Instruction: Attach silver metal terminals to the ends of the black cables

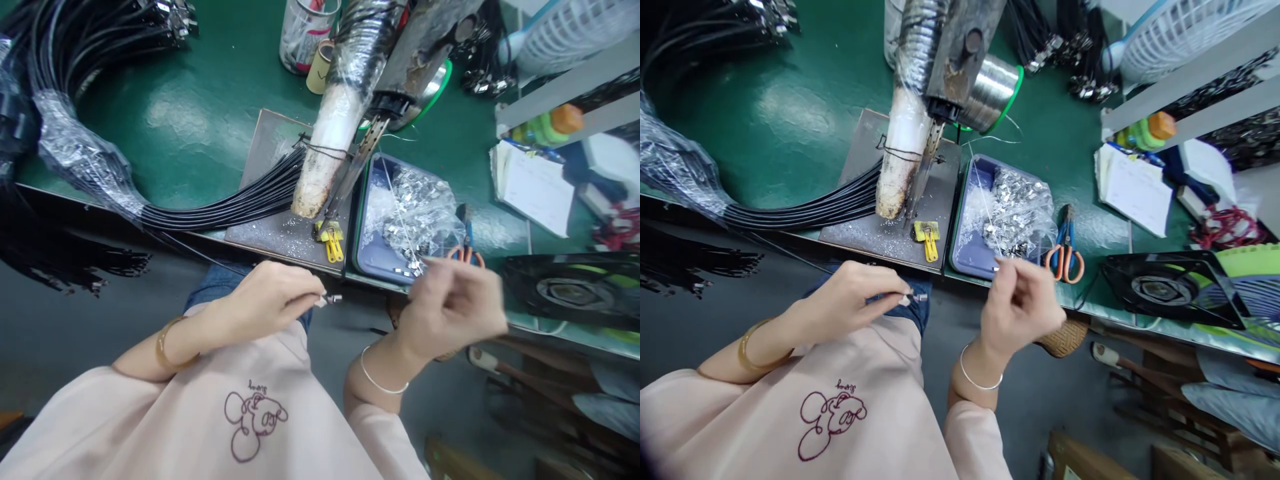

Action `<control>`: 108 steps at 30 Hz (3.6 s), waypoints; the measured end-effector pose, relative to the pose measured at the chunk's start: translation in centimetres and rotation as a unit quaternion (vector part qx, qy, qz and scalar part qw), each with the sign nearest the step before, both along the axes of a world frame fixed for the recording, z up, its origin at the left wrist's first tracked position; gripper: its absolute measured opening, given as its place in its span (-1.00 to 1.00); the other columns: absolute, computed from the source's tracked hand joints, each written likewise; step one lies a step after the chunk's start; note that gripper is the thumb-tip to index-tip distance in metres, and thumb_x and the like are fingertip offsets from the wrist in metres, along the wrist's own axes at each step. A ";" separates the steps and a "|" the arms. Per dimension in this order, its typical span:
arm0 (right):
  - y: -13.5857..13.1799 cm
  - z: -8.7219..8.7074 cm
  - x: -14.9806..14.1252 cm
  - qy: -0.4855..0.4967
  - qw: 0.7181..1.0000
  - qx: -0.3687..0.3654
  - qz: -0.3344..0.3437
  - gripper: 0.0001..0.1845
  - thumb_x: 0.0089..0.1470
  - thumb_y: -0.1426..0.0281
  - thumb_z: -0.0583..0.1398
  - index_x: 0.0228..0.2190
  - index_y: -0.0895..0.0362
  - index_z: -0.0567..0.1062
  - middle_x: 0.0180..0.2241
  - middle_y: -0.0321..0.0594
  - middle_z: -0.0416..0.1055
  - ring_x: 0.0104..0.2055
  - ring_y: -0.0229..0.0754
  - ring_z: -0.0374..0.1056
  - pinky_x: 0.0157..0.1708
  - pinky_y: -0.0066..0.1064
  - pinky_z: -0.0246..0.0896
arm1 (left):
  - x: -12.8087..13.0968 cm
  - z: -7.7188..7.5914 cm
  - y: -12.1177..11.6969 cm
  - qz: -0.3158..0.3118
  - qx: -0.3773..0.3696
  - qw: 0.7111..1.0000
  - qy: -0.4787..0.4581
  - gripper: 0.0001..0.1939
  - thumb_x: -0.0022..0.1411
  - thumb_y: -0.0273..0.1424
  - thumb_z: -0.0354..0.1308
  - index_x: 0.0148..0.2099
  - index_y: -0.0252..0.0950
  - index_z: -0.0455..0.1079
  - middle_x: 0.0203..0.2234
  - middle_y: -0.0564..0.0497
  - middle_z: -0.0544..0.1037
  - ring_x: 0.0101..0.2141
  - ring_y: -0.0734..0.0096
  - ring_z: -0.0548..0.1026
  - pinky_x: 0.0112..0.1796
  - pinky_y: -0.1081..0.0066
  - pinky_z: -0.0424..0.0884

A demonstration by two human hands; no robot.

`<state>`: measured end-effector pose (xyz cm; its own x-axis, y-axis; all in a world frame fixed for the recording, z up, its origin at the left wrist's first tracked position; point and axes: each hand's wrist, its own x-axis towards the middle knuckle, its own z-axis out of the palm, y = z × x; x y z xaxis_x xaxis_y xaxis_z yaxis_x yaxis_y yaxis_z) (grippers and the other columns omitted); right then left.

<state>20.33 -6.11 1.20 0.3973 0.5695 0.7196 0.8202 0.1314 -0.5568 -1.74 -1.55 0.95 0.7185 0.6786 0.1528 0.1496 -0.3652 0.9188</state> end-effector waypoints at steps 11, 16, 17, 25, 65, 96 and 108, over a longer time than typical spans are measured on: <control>4.2 -0.6 5.0 0.026 0.919 -0.382 0.095 -0.76 -0.01 0.17 0.25 -0.49 0.09 0.50 -0.58 -0.36 0.42 -0.65 -0.34 0.01 -0.52 -0.38 -0.01 | -2.6 -1.3 3.2 -0.117 -0.397 0.904 -0.109 -0.87 0.12 -0.37 0.38 -0.40 -0.33 0.59 -0.74 0.12 0.38 -0.70 0.60 0.18 -0.67 0.54 0.10; 3.1 0.1 4.3 -0.043 0.935 -0.345 0.066 -0.74 0.11 0.16 0.21 -0.48 0.05 0.42 -0.71 -0.48 0.15 -0.67 -0.31 0.00 -0.53 -0.37 -0.07 | -2.0 -1.8 2.8 0.053 -0.420 0.893 -0.155 -0.74 -0.04 -0.30 0.48 -0.53 -0.33 0.50 -0.75 0.19 0.28 -0.67 0.68 0.07 -0.64 0.57 -0.03; 2.8 0.1 4.1 -0.053 0.942 -0.329 0.050 -0.75 0.13 0.17 0.21 -0.48 0.05 0.42 -0.72 -0.50 0.11 -0.68 -0.31 -0.01 -0.53 -0.36 -0.07 | -1.8 -1.7 2.6 0.067 -0.413 0.895 -0.155 -0.74 -0.04 -0.29 0.47 -0.52 -0.33 0.50 -0.74 0.17 0.30 -0.66 0.67 0.09 -0.64 0.57 -0.01; 1.0 0.2 1.3 0.081 0.987 -0.136 0.028 -0.90 0.09 0.33 0.32 -0.44 0.05 0.53 -0.57 -0.35 0.45 -0.62 -0.29 0.19 -0.57 -0.38 0.07 | -0.1 -1.0 2.1 0.123 -0.325 0.928 -0.137 -0.85 0.07 -0.40 0.31 -0.47 -0.33 0.43 -0.68 0.12 0.41 -0.63 0.62 0.29 -0.55 0.56 0.24; 0.2 -1.4 -5.2 0.149 0.950 -0.183 0.204 -0.93 0.18 0.49 0.29 -0.29 0.10 0.57 -0.65 -0.59 0.04 -0.66 -0.46 -0.15 -0.63 -0.50 -0.17 | 1.0 -1.9 0.6 0.231 0.104 0.964 -0.076 -0.82 0.17 -0.66 0.12 -0.42 -0.32 0.39 -0.61 0.20 0.32 -0.61 0.65 0.14 -0.57 0.59 0.10; -0.6 -1.2 -4.6 0.161 0.966 -0.052 0.196 -0.81 0.29 0.43 0.26 -0.07 0.00 0.60 -0.49 -0.42 0.54 -0.63 -0.36 0.39 -0.65 -0.53 0.28 | 0.3 -1.6 1.0 0.163 -0.119 0.969 -0.139 -0.89 0.26 -0.42 0.32 -0.28 -0.36 0.64 -0.57 0.05 0.57 -0.58 0.56 0.38 -0.55 0.56 0.32; 0.4 -1.4 -4.4 0.085 0.964 -0.110 0.226 -0.89 0.23 0.48 0.31 -0.34 0.05 0.54 -0.34 -0.31 0.62 -0.26 -0.23 0.59 -0.25 -0.38 0.55 | 0.3 -1.5 0.8 0.174 0.116 0.975 -0.079 -0.84 0.37 -0.53 0.19 -0.18 -0.35 0.63 -0.35 -0.06 0.74 -0.47 0.49 0.58 -0.39 0.54 0.49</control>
